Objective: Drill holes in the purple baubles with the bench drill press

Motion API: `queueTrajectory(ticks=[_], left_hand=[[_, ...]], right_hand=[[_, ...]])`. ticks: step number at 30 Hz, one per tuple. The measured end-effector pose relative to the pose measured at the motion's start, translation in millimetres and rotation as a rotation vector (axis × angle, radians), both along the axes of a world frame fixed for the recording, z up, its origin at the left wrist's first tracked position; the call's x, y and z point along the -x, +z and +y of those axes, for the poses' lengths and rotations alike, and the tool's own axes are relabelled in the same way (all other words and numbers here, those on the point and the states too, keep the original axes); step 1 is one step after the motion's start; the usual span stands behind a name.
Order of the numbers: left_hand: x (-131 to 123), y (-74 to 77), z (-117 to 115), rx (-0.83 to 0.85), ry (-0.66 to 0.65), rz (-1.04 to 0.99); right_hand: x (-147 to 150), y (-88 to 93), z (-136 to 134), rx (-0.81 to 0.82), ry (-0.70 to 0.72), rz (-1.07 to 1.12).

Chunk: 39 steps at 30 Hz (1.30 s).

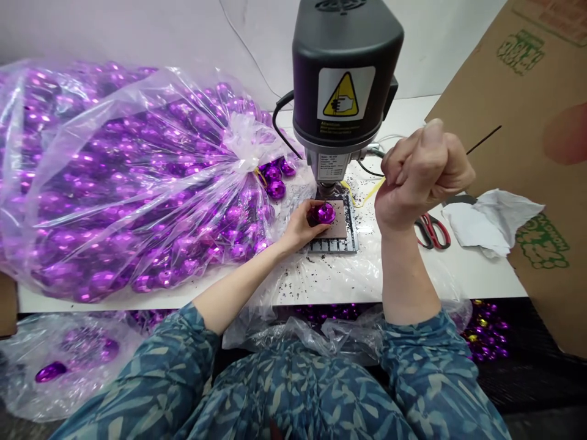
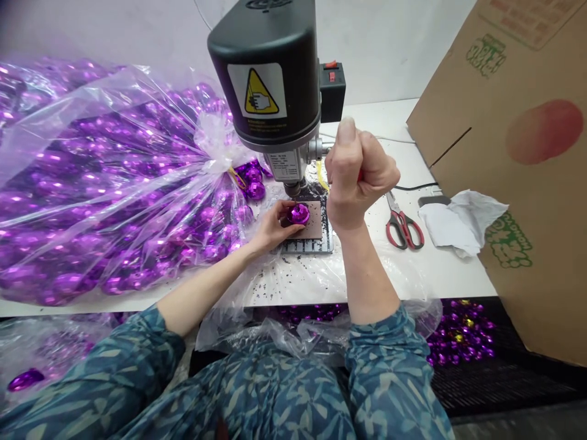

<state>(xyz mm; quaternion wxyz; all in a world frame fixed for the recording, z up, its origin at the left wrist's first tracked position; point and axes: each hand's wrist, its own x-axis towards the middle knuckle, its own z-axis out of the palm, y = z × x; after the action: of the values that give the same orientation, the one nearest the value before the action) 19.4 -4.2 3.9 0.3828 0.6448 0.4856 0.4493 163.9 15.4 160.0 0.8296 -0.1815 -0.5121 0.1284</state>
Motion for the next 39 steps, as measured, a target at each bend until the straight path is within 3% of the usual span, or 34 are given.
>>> queueTrajectory(ticks=[11, 16, 19, 22, 25, 28, 32, 35, 39], left_hand=[[-0.2, 3.4, -1.5, -0.001, 0.02, 0.036], [0.6, 4.7, -2.1, 0.002, 0.004, 0.018], [1.1, 4.8, -3.1, 0.007, 0.002, 0.013], [0.3, 4.4, -3.8, 0.011, 0.021, 0.03], [-1.6, 5.6, -2.8, 0.029, 0.021, 0.01], [-1.7, 10.2, -2.4, 0.041, 0.05, 0.0], [2.7, 20.4, -27.0, -0.06, 0.123, 0.08], [2.6, 25.3, -78.7, -0.189, -0.067, 0.182], [-5.2, 25.0, -146.5, -0.315, -0.577, 0.502]], right_hand=[[-0.9, -24.0, 12.5, -0.256, 0.017, 0.031], [-4.0, -41.4, 14.1, -0.257, -0.026, 0.006], [-4.0, -42.9, 11.9, -0.217, -0.088, 0.008], [-1.3, -23.0, 9.3, -0.106, -0.132, 0.008], [1.8, 12.1, 13.3, 0.021, -0.141, -0.03], [3.5, 40.9, 24.7, 0.071, -0.022, -0.017], [4.1, 52.2, 35.0, 0.138, 0.108, 0.029], [3.6, 49.3, 34.4, 0.122, 0.152, 0.028], [1.9, 44.9, 34.2, 0.087, 0.15, 0.041]])
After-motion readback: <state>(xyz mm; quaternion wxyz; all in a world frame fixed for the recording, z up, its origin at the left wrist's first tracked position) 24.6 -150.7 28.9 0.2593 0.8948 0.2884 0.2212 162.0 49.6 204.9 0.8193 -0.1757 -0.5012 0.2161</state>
